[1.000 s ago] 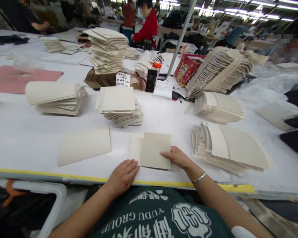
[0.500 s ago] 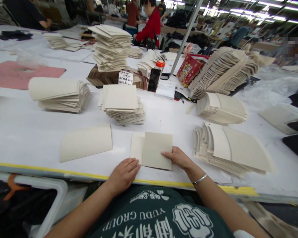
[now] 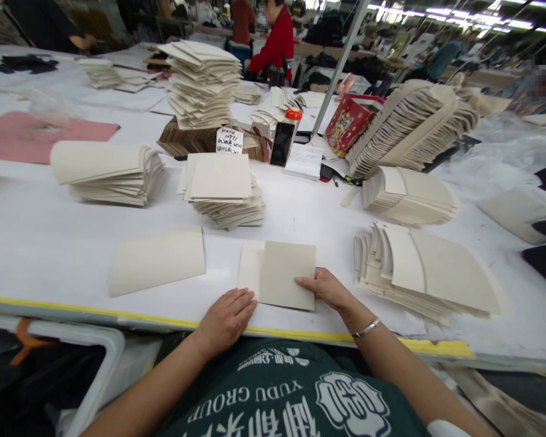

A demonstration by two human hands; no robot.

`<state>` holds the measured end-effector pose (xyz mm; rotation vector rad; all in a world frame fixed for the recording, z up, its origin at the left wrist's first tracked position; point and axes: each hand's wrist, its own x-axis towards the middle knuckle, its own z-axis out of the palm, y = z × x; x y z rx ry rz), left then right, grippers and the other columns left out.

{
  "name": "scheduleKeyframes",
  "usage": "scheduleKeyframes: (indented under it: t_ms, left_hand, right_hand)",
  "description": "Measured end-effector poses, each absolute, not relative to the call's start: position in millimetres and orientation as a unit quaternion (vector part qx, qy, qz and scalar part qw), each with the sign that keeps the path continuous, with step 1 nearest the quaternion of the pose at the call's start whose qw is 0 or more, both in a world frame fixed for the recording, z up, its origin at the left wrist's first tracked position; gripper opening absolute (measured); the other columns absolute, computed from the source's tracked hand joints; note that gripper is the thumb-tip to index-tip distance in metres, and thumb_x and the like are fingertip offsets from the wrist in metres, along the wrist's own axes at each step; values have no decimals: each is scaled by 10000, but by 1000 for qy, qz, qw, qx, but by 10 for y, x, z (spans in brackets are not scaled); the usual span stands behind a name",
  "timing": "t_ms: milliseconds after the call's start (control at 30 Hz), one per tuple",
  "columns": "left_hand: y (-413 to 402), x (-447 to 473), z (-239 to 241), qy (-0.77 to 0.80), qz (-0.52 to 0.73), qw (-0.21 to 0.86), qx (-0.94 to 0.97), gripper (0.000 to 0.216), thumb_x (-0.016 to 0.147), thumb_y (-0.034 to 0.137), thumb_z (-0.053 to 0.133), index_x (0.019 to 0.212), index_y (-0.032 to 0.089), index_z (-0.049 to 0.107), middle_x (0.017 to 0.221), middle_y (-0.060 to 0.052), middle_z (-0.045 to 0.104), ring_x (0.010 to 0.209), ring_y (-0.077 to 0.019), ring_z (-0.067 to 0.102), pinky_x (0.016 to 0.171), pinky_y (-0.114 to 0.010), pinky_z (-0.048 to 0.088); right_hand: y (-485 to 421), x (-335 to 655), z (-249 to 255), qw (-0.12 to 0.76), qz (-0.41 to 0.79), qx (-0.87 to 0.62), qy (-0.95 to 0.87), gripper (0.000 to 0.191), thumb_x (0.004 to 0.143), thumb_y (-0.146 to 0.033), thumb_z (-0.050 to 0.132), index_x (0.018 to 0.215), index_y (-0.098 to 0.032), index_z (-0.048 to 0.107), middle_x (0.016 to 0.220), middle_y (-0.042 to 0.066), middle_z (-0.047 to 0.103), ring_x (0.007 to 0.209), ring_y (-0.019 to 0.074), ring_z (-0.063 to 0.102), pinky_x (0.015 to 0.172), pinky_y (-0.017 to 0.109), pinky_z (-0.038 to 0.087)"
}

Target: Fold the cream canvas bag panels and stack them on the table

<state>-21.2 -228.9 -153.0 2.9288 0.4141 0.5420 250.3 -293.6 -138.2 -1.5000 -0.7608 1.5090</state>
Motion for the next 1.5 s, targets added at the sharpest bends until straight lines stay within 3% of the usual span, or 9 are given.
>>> scheduleKeyframes:
  t_ms: [733, 1000, 1500]
  left_hand:
    - [-2295, -190, -1514, 134, 159, 53, 977, 343, 820, 155, 384, 1152, 143, 467, 1162, -85, 513, 1107, -214, 419, 929, -374, 379]
    - [-2274, -136, -1390, 138, 119, 47, 982, 332, 817, 173, 398, 1138, 201, 478, 1119, -64, 527, 1026, -230, 449, 850, -372, 396]
    - [-2195, 99, -1384, 217, 139, 130, 957, 146, 790, 320, 507, 871, 224, 580, 891, -26, 559, 842, -186, 460, 720, -334, 351]
  right_hand:
    - [-2925, 2468, -1326, 432, 583, -619, -302, 395, 589, -361, 663, 896, -117, 618, 948, 91, 640, 852, 249, 590, 787, 389, 465]
    - [-2909, 2465, -1358, 442, 578, -617, -299, 375, 587, -337, 657, 883, -112, 612, 897, 83, 653, 825, 238, 594, 762, 373, 466]
    - [-2867, 2456, -1391, 438, 548, -642, -308, 354, 591, -336, 642, 869, -117, 627, 893, 72, 655, 797, 223, 600, 715, 333, 481]
